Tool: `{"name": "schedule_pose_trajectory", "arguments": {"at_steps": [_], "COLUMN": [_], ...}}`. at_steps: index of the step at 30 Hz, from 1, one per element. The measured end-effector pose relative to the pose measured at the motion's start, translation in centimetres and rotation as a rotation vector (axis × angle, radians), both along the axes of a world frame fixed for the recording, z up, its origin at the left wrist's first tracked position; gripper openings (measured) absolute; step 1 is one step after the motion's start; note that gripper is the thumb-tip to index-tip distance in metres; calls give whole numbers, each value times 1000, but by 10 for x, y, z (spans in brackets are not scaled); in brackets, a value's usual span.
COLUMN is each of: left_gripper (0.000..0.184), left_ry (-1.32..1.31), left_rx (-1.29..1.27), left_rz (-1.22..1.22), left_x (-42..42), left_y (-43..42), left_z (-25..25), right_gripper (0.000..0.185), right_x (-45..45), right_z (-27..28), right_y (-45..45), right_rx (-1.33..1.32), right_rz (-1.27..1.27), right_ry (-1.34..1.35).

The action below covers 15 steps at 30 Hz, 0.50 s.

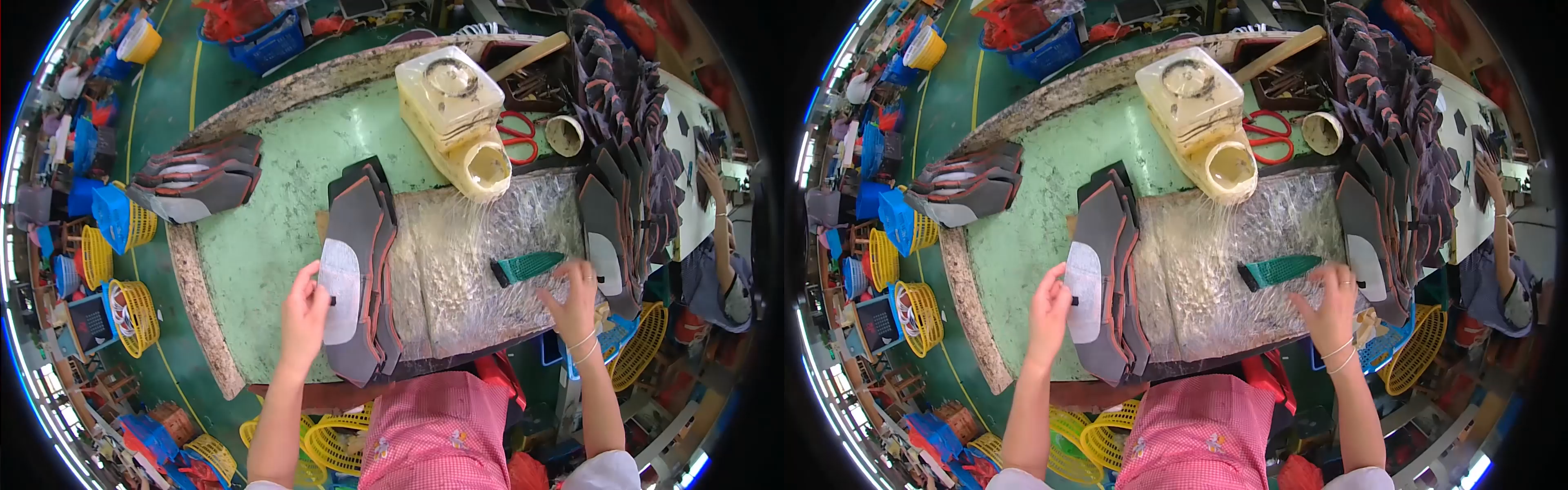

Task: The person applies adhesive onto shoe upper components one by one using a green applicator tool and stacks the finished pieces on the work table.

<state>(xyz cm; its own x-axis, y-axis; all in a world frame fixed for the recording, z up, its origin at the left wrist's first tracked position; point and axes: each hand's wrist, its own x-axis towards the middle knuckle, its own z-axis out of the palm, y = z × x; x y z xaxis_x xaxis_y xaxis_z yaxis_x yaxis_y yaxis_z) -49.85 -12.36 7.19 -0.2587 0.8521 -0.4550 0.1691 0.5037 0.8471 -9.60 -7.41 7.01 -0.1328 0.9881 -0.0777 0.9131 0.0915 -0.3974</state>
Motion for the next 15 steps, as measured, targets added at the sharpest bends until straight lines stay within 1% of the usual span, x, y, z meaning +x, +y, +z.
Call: {"name": "schedule_pose_trajectory", "arguments": {"at_steps": [1, 3, 4, 6, 7, 8, 9, 10, 11, 12, 13, 14, 15], "left_gripper": [35, 32, 32, 27, 27, 25, 24, 24, 22, 21, 21, 22, 22], "left_ry": [-4, -200, -201, -182, -186, -341, -499, -508, -488, -469, -477, -267, -56], "left_rx": [-6, 12, 13, 18, 21, 38, 50, 42, 15, -8, -11, -2, 14], "left_rz": [10, 198, 195, -27, -23, 47, 114, 114, 119, 126, 133, 32, -71], "left_x": [-1, -7, -7, -5, -6, -8, -9, -7, -3, -1, -1, 0, 0], "left_y": [0, 5, 8, 13, 12, 11, 11, 12, 13, 14, 11, 7, 7], "left_z": [-3, -7, -5, 4, 11, 18, 22, 26, 29, 28, 19, 3, -7], "right_gripper": [55, 58, 58, 59, 57, 55, 55, 52, 49, 49, 44, 38, 38], "right_x": [0, -5, -1, 4, 5, 6, 7, 9, 10, 12, 14, 15, 10], "right_z": [-1, 0, -4, -4, -2, -1, 1, 4, 7, 9, 11, 13, 16], "right_y": [3, 13, 15, 22, 27, 34, 40, 45, 47, 47, 43, 41, 41], "right_rx": [97, 127, 79, 32, -54, -137, -136, -240, -344, -348, -431, -510, -506], "right_rz": [27, 28, 38, 54, 34, 10, 8, 36, 67, 71, 43, 14, 16], "right_ry": [65, 83, 29, -31, 40, 111, 104, 74, 42, 31, 182, 335, 328]}}
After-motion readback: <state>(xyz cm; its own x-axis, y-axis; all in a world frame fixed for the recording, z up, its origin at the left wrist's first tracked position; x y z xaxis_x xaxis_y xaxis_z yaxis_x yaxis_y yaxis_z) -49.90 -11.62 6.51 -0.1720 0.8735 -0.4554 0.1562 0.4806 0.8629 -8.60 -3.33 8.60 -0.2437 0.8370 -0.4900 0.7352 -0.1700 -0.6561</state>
